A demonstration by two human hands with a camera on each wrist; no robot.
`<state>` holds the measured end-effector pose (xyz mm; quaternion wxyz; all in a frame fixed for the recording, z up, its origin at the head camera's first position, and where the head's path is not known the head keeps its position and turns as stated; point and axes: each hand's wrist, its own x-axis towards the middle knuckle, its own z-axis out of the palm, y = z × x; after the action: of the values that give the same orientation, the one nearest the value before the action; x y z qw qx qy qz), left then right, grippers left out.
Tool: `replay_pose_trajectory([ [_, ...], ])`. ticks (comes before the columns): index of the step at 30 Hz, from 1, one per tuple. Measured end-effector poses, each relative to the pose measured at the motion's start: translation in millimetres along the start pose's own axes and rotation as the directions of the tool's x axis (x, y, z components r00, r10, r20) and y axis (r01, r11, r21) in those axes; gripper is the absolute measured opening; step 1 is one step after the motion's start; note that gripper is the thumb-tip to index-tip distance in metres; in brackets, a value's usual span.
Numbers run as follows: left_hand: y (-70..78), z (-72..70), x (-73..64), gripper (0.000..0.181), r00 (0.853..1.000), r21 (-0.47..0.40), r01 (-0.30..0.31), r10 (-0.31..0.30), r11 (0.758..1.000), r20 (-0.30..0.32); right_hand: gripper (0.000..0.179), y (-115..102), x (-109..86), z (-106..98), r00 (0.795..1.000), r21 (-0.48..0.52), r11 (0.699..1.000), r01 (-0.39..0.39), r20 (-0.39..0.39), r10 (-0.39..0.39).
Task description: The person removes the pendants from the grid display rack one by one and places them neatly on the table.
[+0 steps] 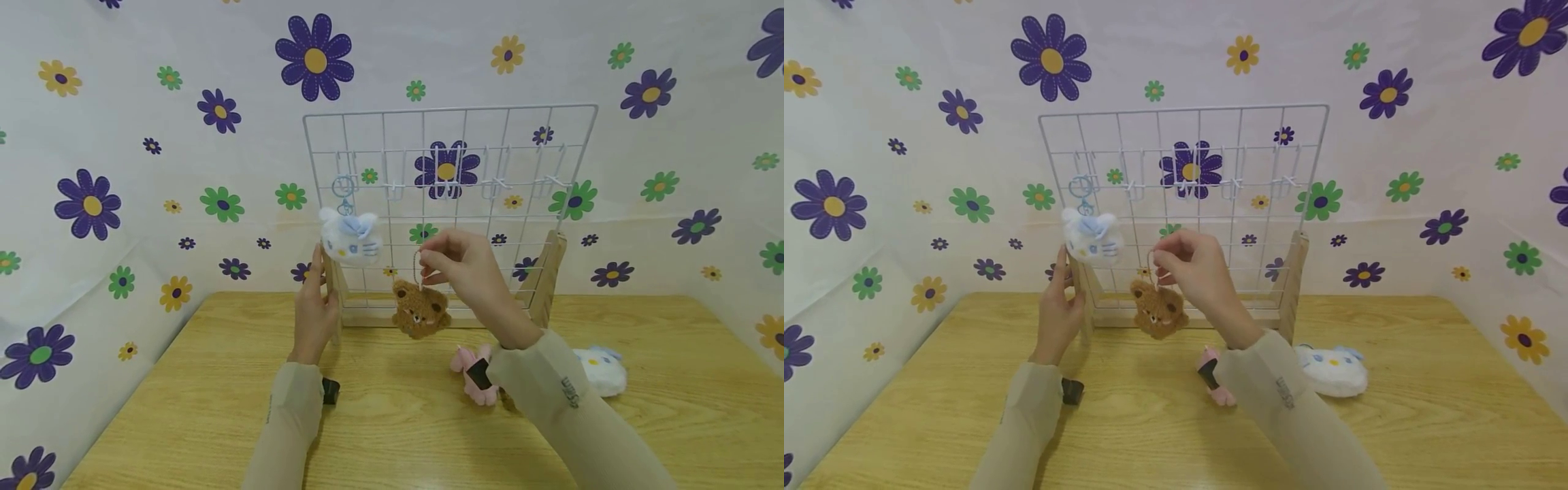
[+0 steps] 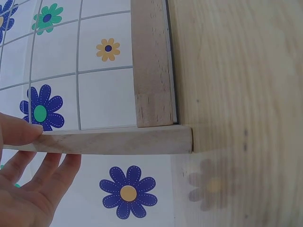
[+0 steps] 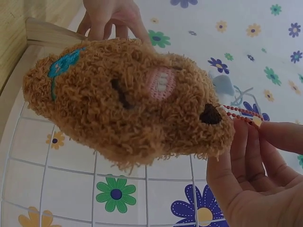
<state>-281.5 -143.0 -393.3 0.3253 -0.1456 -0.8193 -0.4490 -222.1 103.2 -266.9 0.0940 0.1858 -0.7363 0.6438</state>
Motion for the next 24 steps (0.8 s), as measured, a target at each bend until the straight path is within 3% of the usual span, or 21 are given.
replay_pose_trajectory([
  [24, -0.4, -0.3, 0.8, 0.086, 0.999, -0.011, 0.031, -0.030, 0.999, 0.025, 0.008, 14.0, -18.3, -9.4, 0.996, 0.016, 0.998, -0.062, 0.057, 0.061],
])
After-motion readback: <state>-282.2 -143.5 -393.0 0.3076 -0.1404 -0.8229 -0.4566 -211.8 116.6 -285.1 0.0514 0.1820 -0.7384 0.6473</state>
